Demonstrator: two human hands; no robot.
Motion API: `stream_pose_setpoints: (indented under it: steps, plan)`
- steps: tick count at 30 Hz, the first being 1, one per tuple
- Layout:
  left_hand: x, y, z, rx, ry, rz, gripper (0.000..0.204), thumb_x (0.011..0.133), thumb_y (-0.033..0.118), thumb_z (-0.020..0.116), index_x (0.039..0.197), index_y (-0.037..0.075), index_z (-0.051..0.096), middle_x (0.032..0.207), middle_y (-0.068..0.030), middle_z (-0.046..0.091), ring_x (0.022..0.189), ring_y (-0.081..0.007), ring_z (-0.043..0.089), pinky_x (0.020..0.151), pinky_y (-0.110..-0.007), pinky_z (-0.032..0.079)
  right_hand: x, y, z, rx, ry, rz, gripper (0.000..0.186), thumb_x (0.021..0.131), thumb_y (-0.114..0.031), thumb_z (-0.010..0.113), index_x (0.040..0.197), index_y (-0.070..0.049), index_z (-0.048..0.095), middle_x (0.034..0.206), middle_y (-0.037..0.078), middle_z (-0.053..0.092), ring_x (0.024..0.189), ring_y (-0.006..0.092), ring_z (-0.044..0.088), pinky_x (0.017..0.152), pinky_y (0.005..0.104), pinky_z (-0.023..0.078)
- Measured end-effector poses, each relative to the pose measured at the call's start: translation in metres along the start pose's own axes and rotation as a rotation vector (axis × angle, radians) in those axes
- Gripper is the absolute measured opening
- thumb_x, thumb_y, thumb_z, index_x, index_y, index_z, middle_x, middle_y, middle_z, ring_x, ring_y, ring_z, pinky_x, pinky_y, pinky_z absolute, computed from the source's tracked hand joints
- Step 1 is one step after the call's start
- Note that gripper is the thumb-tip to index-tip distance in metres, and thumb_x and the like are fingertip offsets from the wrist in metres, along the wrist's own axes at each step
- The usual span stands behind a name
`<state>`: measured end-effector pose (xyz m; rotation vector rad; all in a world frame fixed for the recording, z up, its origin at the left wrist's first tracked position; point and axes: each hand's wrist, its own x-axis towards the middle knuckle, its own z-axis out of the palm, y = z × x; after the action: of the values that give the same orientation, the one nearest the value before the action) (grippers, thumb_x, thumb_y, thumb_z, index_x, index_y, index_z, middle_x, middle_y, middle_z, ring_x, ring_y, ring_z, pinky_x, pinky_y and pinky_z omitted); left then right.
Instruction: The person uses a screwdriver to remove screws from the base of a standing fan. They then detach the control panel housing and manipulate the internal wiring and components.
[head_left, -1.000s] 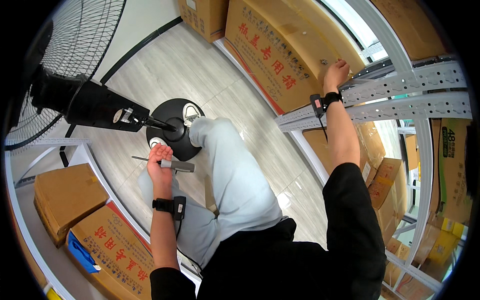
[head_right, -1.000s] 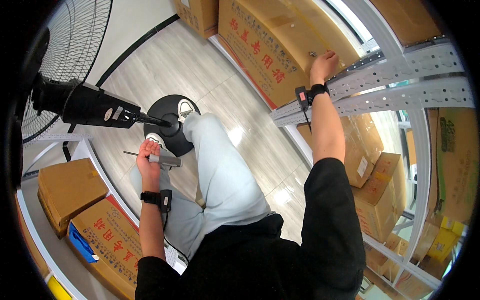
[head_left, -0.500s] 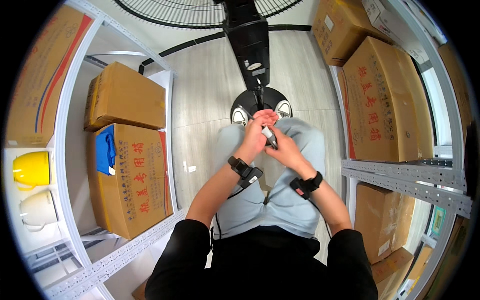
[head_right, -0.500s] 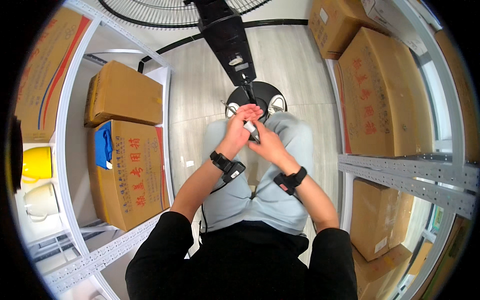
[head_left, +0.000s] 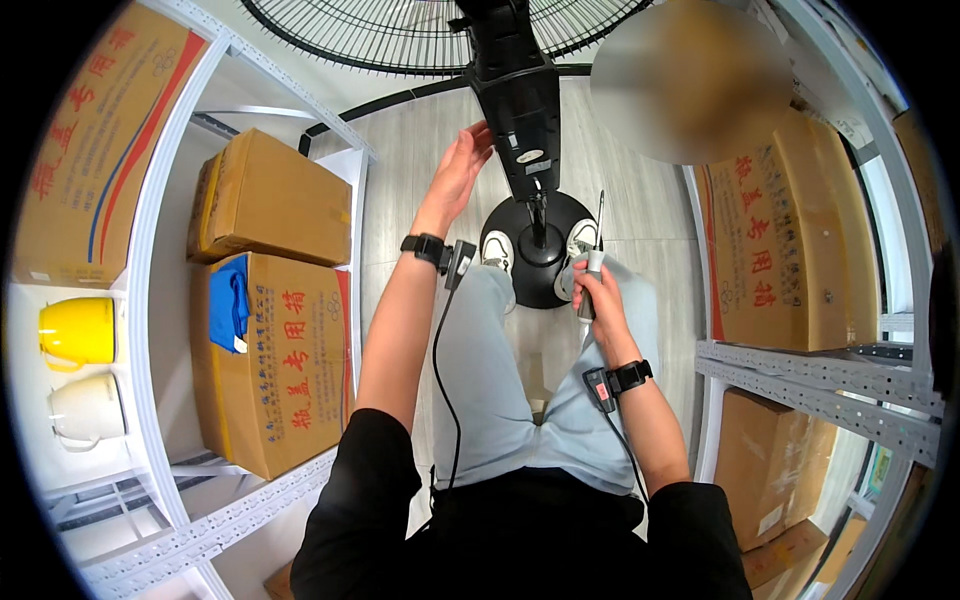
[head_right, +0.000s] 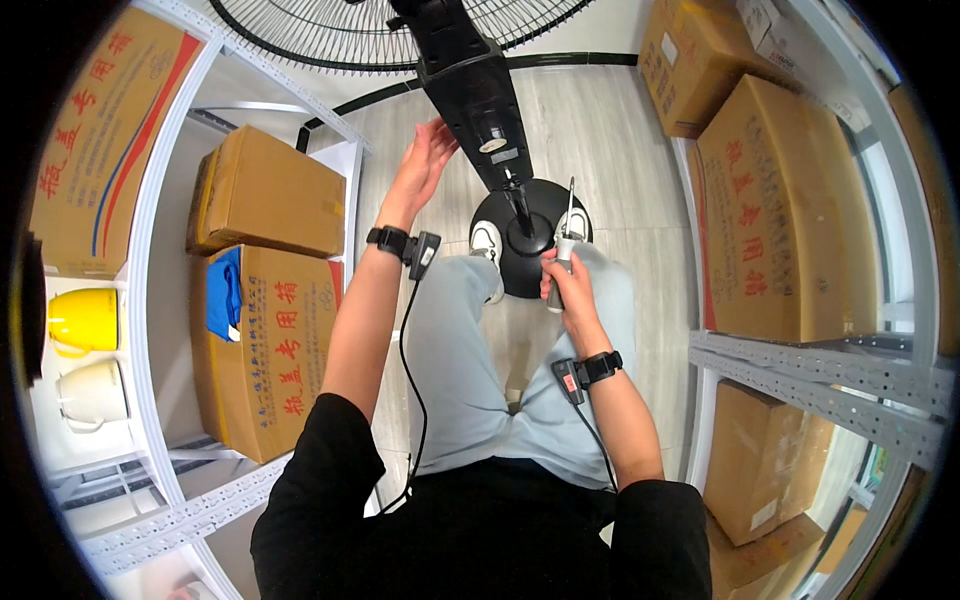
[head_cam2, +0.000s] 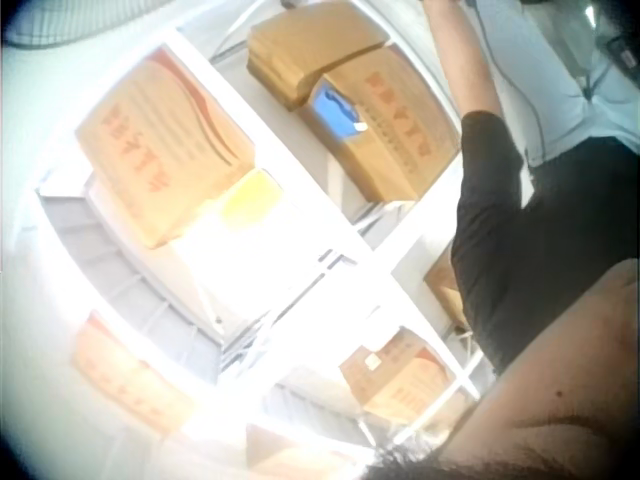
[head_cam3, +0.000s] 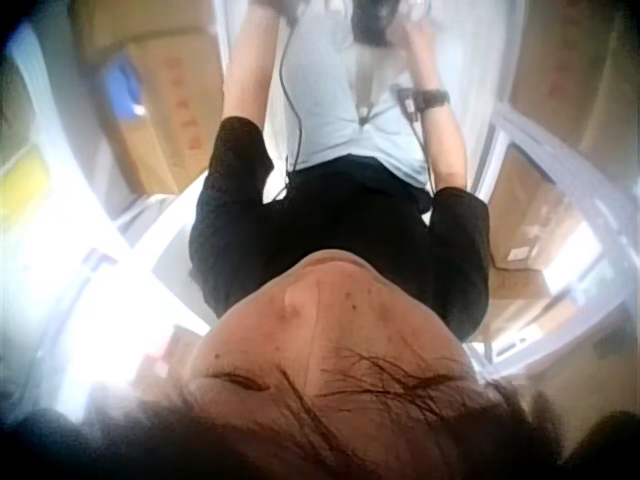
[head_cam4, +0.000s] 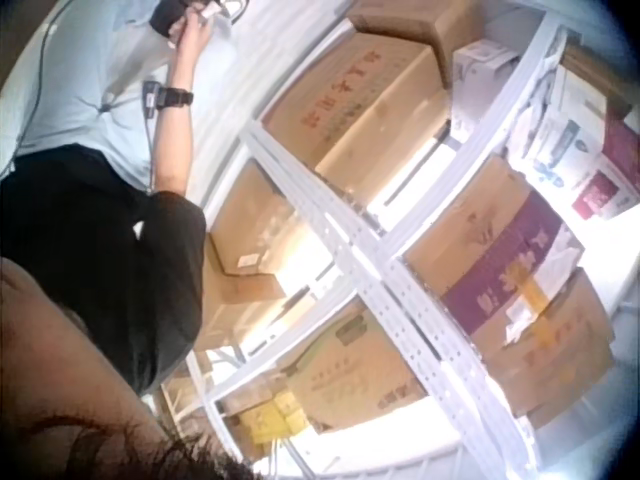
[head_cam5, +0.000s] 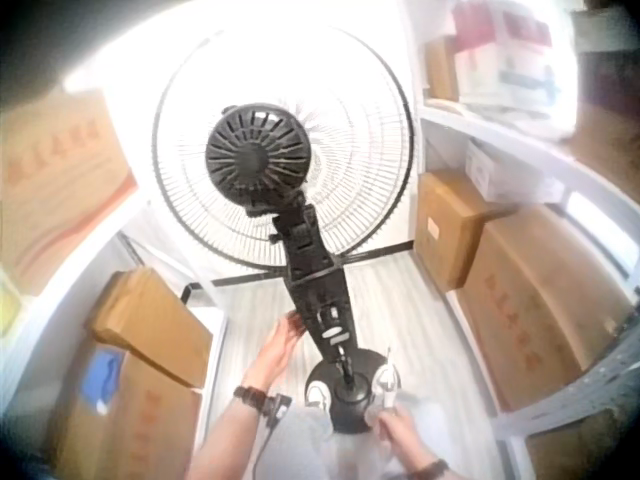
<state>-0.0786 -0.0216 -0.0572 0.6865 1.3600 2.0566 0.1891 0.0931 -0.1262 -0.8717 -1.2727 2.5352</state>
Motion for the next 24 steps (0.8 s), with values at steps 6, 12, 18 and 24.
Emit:
stream_pose_setpoints:
  steps: [6,12,18,24]
  plan:
    - [0.039,-0.010,-0.004,-0.058,-0.176,-0.110,0.091,0.075,0.069,0.053,0.138,0.005,0.037,0.140,-0.0049,0.042,0.128,-0.0198,0.037,0.108,-0.040,0.026,0.001,-0.003,0.000,0.105,0.036,0.056,0.016,0.086,-0.010,0.057,0.100,-0.005,0.051,0.070,0.002,0.052,0.055,0.0102,0.052,0.048,0.0248,0.043]
    - [0.067,-0.022,-0.047,-0.162,-0.317,-0.231,0.094,0.060,0.061,0.072,0.134,0.008,0.046,0.135,-0.0030,0.049,0.123,-0.0196,0.043,0.106,-0.039,0.030,0.003,0.000,-0.001,0.172,0.013,0.084,0.016,0.086,-0.010,0.058,0.100,-0.006,0.051,0.071,0.002,0.052,0.055,0.0110,0.052,0.050,0.0251,0.042]
    - [0.093,-0.041,-0.069,-0.352,-0.345,-0.272,0.078,0.053,0.044,0.084,0.118,0.009,0.059,0.116,-0.0002,0.063,0.112,-0.0191,0.053,0.103,-0.038,0.035,0.007,0.001,-0.002,0.212,0.016,0.123,0.016,0.086,-0.012,0.057,0.100,-0.006,0.052,0.071,0.002,0.052,0.056,0.0116,0.051,0.050,0.0258,0.042]
    - [0.103,-0.051,-0.077,-0.285,-0.053,-0.375,0.073,0.053,0.041,0.087,0.113,0.008,0.062,0.113,-0.0016,0.064,0.105,-0.0194,0.058,0.097,-0.039,0.041,0.010,0.002,-0.001,0.233,0.011,0.151,0.017,0.086,-0.013,0.057,0.101,-0.007,0.052,0.070,0.002,0.052,0.056,0.0116,0.051,0.051,0.0262,0.042]
